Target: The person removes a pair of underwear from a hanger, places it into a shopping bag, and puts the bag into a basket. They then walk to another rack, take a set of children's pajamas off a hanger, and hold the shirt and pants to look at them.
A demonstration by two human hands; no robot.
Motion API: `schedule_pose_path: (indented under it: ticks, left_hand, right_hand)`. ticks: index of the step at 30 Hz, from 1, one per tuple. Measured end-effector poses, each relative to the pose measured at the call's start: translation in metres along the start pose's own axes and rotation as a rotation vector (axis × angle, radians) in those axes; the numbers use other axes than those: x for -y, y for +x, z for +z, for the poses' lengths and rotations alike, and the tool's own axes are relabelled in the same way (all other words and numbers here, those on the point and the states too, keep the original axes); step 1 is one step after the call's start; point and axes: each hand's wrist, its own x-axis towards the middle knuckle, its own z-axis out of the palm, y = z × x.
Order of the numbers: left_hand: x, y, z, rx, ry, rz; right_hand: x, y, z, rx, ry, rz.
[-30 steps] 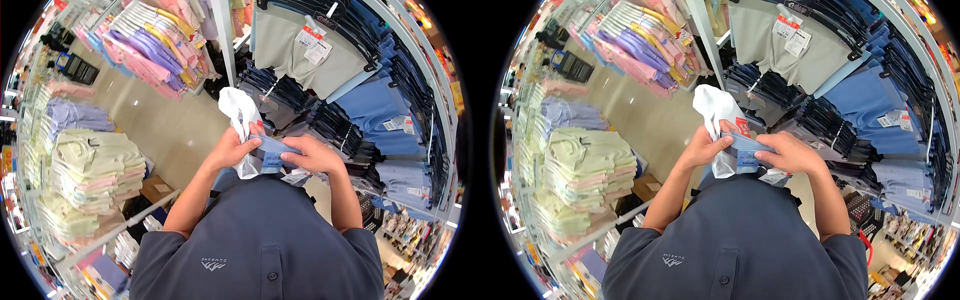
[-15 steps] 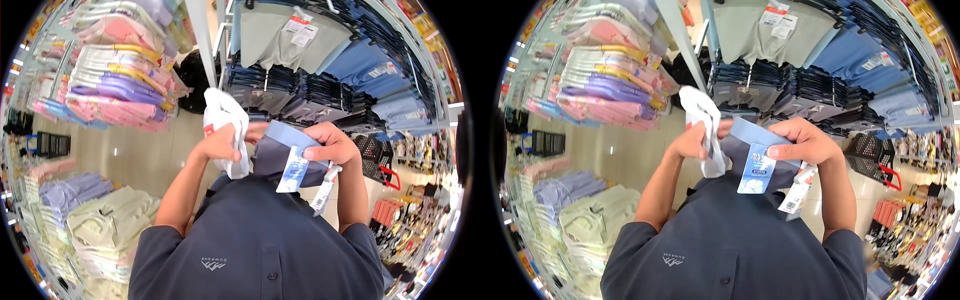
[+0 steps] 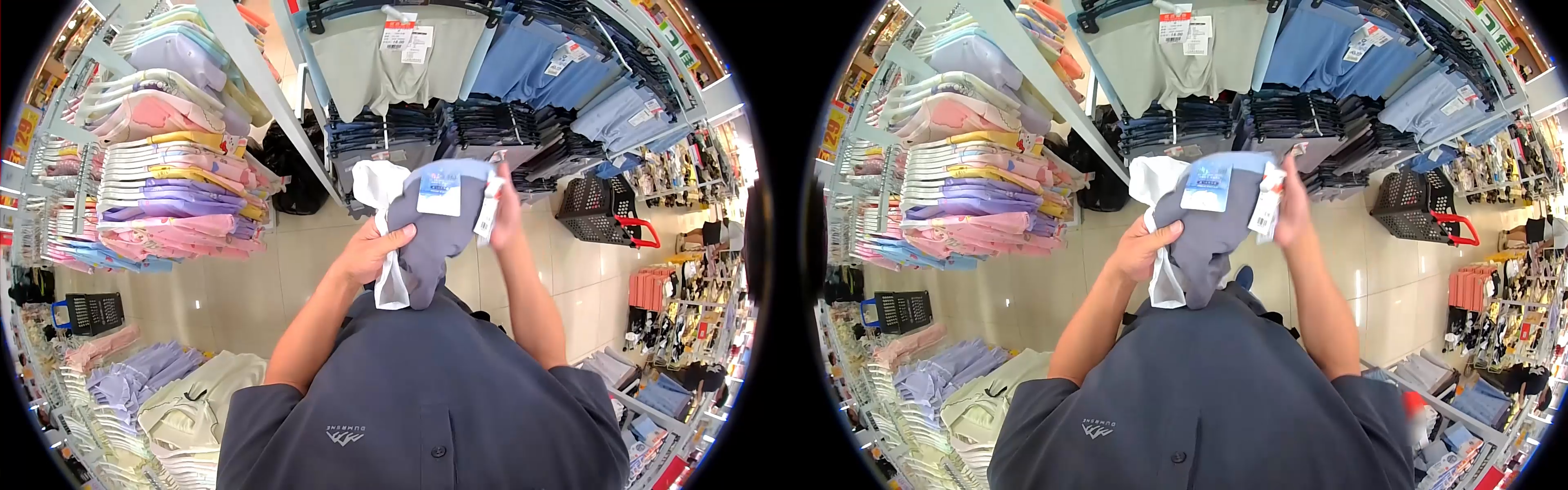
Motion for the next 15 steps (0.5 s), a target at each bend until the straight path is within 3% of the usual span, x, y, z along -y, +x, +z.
schedule_pose_path:
  ticks: [1, 2, 4, 6, 8, 10, 12, 15]
  left_hand:
    - [0.005, 0.004, 0.001, -0.003, -0.025, -0.008]
    - [0.010, 0.007, 0.003, -0.004, -0.050, -0.025]
    - [0.015, 0.014, 0.012, -0.052, -0.042, -0.049]
    - [0.022, 0.023, 0.021, -0.094, -0.039, -0.074]
    - [0.027, 0.032, 0.030, -0.093, -0.067, -0.028]
    - [0.031, 0.043, 0.040, -0.140, -0.031, 0.000]
    - [0.036, 0.048, 0.038, -0.205, 0.082, 0.043]
    - [0.036, 0.049, 0.053, -0.237, 0.166, 0.052]
  right_hand:
    - [-0.012, -0.004, -0.028, 0.004, -0.156, 0.108]
    - [-0.014, -0.002, -0.073, 0.315, 0.066, 0.297]
    - [-0.014, -0.039, -0.044, 0.326, 0.108, 0.193]
    - [0.002, -0.062, -0.034, 0.480, 0.048, 0.036]
    - [0.014, -0.070, -0.063, 0.449, -0.161, -0.067]
    - [0.027, -0.076, -0.079, 0.306, -0.526, 0.016]
    - [0.034, -0.087, -0.071, 0.365, -0.370, -0.084]
    - [0.051, -0.104, -0.048, 0.158, -0.568, -0.235]
